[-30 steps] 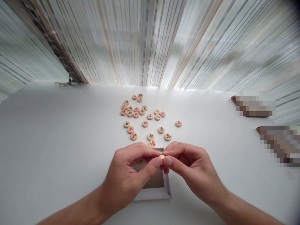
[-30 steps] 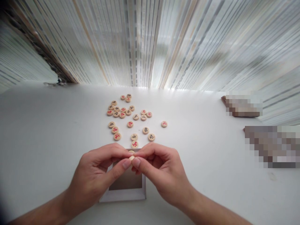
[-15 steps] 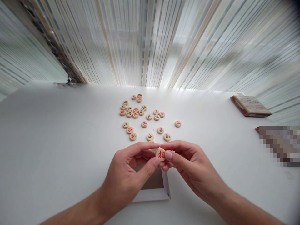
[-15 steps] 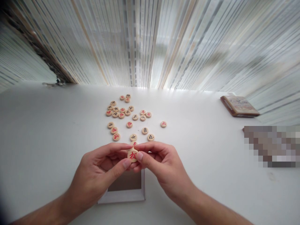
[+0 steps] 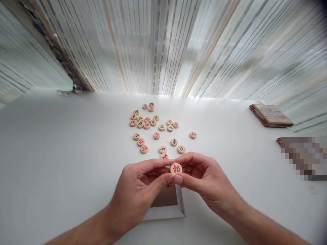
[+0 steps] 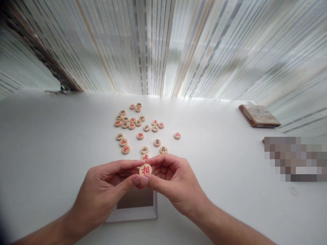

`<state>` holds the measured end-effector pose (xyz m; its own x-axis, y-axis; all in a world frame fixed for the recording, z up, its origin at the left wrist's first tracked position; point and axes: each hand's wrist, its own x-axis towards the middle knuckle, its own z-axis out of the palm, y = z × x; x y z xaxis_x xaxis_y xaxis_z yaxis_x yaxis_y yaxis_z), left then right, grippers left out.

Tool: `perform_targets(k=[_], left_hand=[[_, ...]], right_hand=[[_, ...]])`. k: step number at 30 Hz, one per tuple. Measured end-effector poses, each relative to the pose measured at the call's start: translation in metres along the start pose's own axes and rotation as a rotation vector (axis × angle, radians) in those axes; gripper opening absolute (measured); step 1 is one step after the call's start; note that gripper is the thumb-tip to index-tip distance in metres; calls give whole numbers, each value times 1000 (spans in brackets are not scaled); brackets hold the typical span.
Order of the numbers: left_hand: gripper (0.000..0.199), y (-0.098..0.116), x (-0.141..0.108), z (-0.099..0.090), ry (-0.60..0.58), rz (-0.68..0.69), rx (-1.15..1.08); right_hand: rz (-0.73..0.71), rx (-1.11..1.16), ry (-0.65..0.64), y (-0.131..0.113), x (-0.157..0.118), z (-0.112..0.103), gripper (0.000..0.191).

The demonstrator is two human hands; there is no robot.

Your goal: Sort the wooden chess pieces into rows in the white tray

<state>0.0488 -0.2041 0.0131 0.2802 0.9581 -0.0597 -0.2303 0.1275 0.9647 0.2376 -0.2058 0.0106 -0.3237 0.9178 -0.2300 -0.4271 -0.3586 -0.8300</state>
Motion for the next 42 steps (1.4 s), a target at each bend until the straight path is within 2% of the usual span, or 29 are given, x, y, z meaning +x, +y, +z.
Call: perform_targets(k=[10, 18, 24, 31, 39, 42], left_hand=[[29, -4, -2, 0, -85, 196, 243], [20, -1, -2, 0, -109, 89, 135], [20, 3, -1, 2, -118, 8, -18], [32, 3, 1, 1, -106, 3, -32], [29, 5, -3, 2, -82, 15, 82], [30, 4, -4, 1, -110, 4, 78]], right_hand=[[7, -44, 42, -3, 1, 4, 27], [-25, -215, 35, -4, -1, 0, 22], [-31, -242, -11, -1, -1, -1, 28], [-6, -188, 17, -2, -3, 3, 28], [-53, -225, 33, -1, -2, 3, 26], [-47, -253, 56, -1, -4, 3, 25]])
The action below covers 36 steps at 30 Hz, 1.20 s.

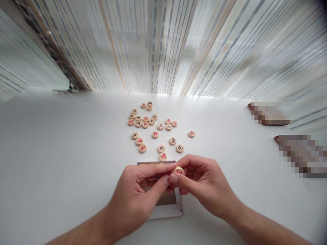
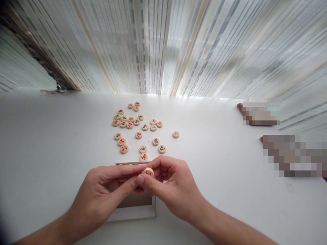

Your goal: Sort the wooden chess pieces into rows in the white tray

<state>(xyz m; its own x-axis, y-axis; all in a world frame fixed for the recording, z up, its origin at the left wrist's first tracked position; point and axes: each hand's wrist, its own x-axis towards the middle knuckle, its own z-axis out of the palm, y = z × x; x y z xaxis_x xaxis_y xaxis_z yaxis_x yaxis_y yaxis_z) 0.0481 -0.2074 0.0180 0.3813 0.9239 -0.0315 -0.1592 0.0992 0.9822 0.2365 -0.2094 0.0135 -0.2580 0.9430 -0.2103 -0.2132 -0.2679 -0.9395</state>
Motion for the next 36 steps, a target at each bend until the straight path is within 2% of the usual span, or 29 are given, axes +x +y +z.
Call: perform_targets(k=[3, 9, 16, 22, 26, 31, 34, 36], left_hand=[[34, 0, -1, -1, -52, -11, -40], [30, 1, 0, -1, -50, -9, -20], [19, -3, 0, -4, 21, 9, -8], [22, -2, 1, -5, 126, 72, 73], [23, -4, 3, -5, 184, 128, 143], [23, -7, 3, -5, 251, 208, 255], [21, -6, 3, -5, 243, 180, 247], [19, -5, 4, -6, 218, 142, 212]], right_hand=[[21, 21, -10, -1, -1, 1, 26], [20, 14, -49, -1, -4, 3, 28], [-53, -89, -121, 2, -10, -3, 22], [-204, -265, -182, 2, -8, -7, 19], [-375, -436, -148, 3, -3, -8, 24], [-611, -596, -21, 5, 1, -11, 33], [-641, -570, 15, 6, 0, -12, 36], [-595, -501, 25, 7, 0, -12, 32]])
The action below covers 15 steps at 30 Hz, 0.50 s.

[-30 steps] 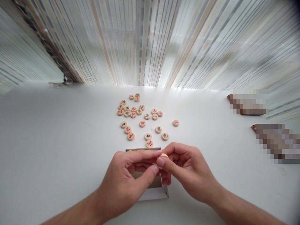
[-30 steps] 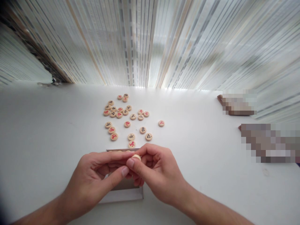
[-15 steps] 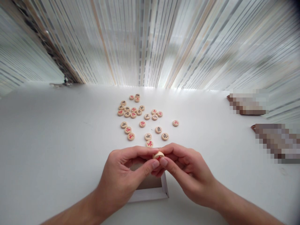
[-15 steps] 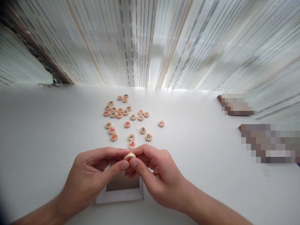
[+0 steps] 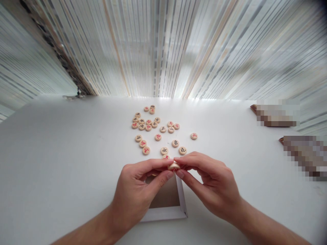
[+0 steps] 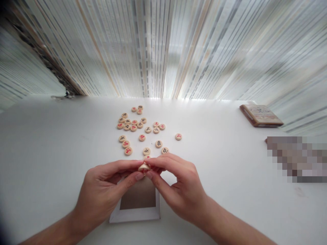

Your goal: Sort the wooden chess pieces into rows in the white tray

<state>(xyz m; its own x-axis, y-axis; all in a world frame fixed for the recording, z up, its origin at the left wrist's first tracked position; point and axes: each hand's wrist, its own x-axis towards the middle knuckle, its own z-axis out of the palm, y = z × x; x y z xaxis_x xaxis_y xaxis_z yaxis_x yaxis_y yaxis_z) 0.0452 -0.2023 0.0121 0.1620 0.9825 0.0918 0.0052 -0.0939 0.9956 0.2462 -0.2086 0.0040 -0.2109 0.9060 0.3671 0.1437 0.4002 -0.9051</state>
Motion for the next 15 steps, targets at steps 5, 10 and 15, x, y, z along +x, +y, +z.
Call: perform_targets(k=[5, 10, 15], left_hand=[[27, 0, 0, -1, -70, -96, -113], [31, -1, 0, -2, -120, -116, -178], [28, 0, 0, -1, -95, -121, -205]], right_hand=[[270, 311, 17, -4, 4, 1, 20], [453, 480, -19, -7, 12, 0, 26], [502, 562, -39, -5, 10, 0, 31]])
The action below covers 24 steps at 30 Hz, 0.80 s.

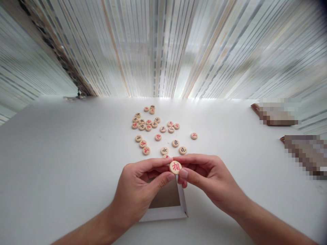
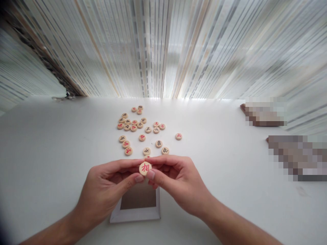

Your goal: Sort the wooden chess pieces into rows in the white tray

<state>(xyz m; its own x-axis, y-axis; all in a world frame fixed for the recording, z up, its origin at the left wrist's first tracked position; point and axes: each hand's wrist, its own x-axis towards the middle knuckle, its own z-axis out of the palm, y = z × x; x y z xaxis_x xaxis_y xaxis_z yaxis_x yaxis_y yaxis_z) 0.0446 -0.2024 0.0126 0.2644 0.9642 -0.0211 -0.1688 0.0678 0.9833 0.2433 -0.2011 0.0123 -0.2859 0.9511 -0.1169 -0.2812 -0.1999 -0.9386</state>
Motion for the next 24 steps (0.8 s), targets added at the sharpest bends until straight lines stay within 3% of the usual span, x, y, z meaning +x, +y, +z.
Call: perform_targets(k=[4, 10, 16, 24], left_hand=[[25, 3, 2, 0, 22, 31, 14], [17, 5, 3, -2, 44, 151, 99], [24, -2, 0, -2, 4, 81, 123], [28, -3, 1, -3, -72, 110, 197]], right_hand=[[32, 32, -21, 1, -1, 0, 35], [56, -54, -98, -5, -2, 1, 17], [70, -104, -113, -4, 0, 0, 45], [138, -77, -119, 0, 0, 0, 46]])
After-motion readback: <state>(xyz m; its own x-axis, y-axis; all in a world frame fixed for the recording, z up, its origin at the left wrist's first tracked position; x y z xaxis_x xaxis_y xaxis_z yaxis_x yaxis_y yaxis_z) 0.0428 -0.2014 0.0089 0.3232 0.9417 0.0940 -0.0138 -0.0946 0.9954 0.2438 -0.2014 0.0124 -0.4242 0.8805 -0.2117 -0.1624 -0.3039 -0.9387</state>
